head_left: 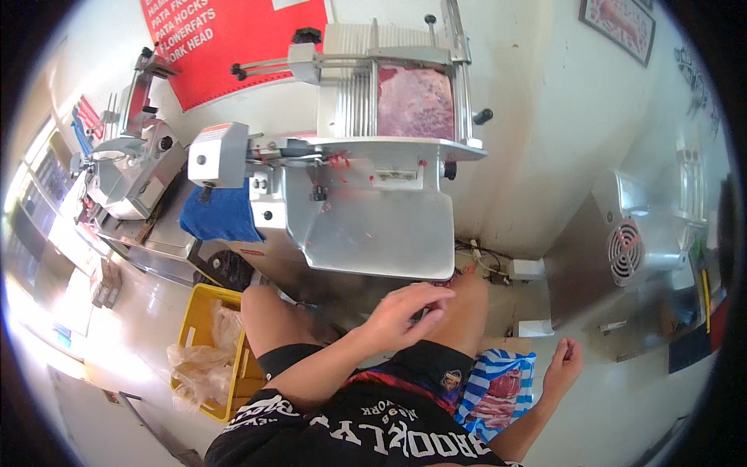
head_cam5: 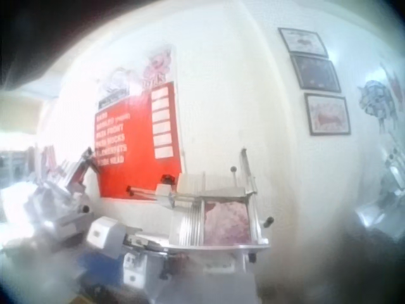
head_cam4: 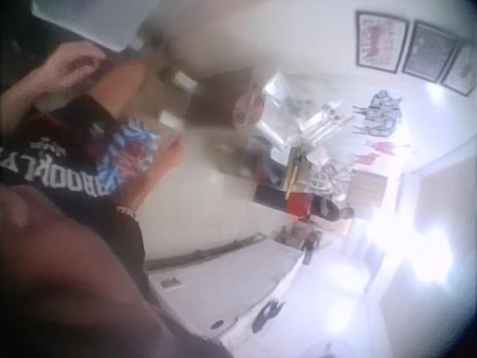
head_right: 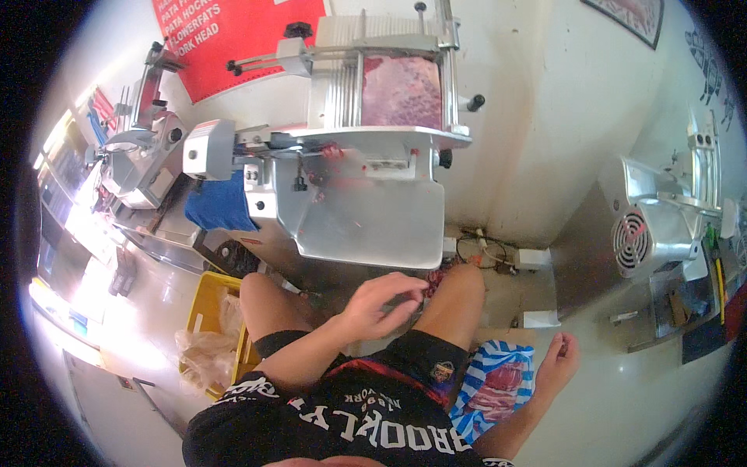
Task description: The person sits on the floor and uses a meat slicer to cut a large piece of meat into thin slices. They repeatedly feed the meat through the slicer, collect the slices, and place them into a plastic bag.
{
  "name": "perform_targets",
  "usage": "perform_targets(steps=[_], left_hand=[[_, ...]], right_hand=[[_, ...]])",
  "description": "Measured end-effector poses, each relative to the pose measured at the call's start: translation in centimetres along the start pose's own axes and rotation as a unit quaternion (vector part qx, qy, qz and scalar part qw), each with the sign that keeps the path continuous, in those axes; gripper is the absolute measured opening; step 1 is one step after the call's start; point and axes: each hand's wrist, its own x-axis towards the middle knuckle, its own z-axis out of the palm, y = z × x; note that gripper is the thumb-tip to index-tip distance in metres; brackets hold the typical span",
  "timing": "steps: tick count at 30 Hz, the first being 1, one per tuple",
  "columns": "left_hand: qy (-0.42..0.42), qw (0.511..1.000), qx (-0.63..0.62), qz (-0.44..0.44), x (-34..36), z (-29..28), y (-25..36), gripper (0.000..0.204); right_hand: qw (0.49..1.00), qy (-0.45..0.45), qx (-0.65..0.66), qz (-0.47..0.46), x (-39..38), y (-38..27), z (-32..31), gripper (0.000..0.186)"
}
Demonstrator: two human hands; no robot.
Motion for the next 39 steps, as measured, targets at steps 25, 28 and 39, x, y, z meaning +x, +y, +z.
perform_targets(steps=[25, 28, 39], left_hand=[[-0.040, 0.982, 0.115, -0.142, -15.3, -6.9, -1.1, 0.030], [-0.015, 0.976, 0.209, -0.054, -12.7, -14.4, 1.1, 0.026], [0.052, 0.836, 0.545, 0.034, 15.6, -41.1, 6.7, 0.058]], right_hand=[[0.906, -0.111, 0.117, -0.391, 4.8, -25.3, 13.6, 0.023], [0.884, -0.065, 0.116, -0.448, 7.8, -31.5, 12.7, 0.021], [0.779, -0.218, -0.006, -0.587, 16.9, -67.0, 27.7, 0.051]])
